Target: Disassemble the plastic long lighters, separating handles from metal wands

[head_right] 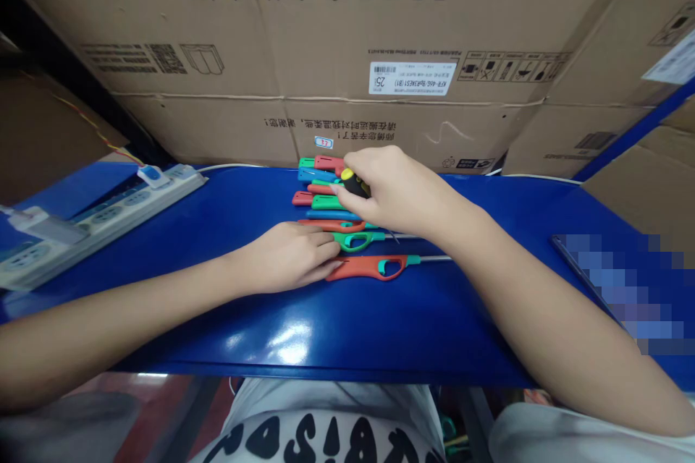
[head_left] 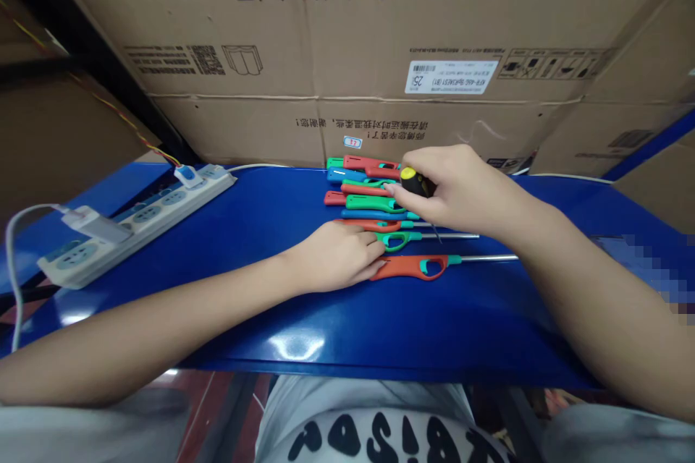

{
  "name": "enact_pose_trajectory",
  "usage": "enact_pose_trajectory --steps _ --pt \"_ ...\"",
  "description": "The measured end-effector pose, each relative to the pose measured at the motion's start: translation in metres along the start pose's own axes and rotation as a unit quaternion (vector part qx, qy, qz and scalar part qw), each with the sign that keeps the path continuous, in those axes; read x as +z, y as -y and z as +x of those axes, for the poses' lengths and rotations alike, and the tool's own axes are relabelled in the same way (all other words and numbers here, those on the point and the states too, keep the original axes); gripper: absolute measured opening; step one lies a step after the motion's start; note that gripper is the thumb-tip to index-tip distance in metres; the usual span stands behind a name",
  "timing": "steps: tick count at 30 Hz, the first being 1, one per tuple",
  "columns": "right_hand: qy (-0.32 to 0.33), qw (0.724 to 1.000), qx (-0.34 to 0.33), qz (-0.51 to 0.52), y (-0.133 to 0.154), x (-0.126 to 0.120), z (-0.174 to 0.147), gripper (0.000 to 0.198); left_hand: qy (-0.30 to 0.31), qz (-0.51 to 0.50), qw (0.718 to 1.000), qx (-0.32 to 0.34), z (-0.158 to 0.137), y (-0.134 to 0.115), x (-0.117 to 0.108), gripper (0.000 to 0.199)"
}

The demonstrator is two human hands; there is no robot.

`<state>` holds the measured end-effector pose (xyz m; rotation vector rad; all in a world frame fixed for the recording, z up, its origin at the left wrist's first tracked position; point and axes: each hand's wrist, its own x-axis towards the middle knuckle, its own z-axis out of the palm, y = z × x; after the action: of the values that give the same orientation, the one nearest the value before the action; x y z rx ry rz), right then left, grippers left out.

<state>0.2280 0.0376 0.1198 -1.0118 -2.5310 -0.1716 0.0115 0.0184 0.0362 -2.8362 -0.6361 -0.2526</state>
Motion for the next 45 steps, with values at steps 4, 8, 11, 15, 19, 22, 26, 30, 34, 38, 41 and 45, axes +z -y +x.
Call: enact_pose_trajectory --steps 4,8,11,15,19,22,26,30,34,38,41,45 --pt "-0.003 1.0 -0.004 0.006 -0.002 0.003 0.0 0.03 0.003 0.023 0.999 0.024 0.0 -0.003 0.003 0.023" --pt "-0.007 1.0 -0.008 0.013 -0.003 0.005 0.0 0.028 0.02 0.002 0.999 0.047 -0.001 -0.002 0.001 0.023" --pt "-0.005 1.0 -0.012 0.016 -0.002 0.004 0.0 0.029 0.033 -0.025 0.998 0.055 -0.003 -0.002 -0.002 0.016" --pt "0.0 1.0 -0.003 0.01 -0.001 0.002 0.001 0.029 0.036 -0.015 0.998 0.051 -0.002 -0.002 -0.002 0.02" --pt "-0.042 0.999 0.025 0.01 0.003 0.002 0.003 0.032 0.014 -0.008 1.0 0.017 -0.003 0.005 -0.012 0.032" --pt "-0.112 0.991 0.051 0.051 0.006 0.008 0.008 0.026 0.058 -0.007 0.994 -0.097 -0.012 0.021 -0.03 0.031" --pt "-0.19 0.974 0.009 0.12 0.012 0.026 0.021 0.015 0.2 -0.005 0.946 -0.254 -0.034 0.052 -0.043 0.034" --pt "-0.193 0.97 -0.057 0.135 0.025 0.044 0.039 0.011 0.259 -0.055 0.919 -0.292 -0.05 0.073 -0.034 0.033" --pt "-0.155 0.975 -0.071 0.142 0.035 0.054 0.053 0.011 0.287 -0.095 0.91 -0.282 -0.057 0.08 -0.023 0.031" --pt "-0.13 0.977 -0.075 0.148 0.036 0.06 0.054 0.012 0.27 -0.127 0.916 -0.268 -0.062 0.084 -0.017 0.031" --pt "-0.115 0.984 -0.08 0.114 0.037 0.058 0.049 0.018 0.255 -0.135 0.918 -0.273 -0.064 0.086 -0.018 0.036" --pt "-0.086 0.993 -0.064 -0.047 0.048 0.049 0.042 0.044 0.162 -0.085 0.932 -0.312 -0.061 0.081 -0.025 0.033"
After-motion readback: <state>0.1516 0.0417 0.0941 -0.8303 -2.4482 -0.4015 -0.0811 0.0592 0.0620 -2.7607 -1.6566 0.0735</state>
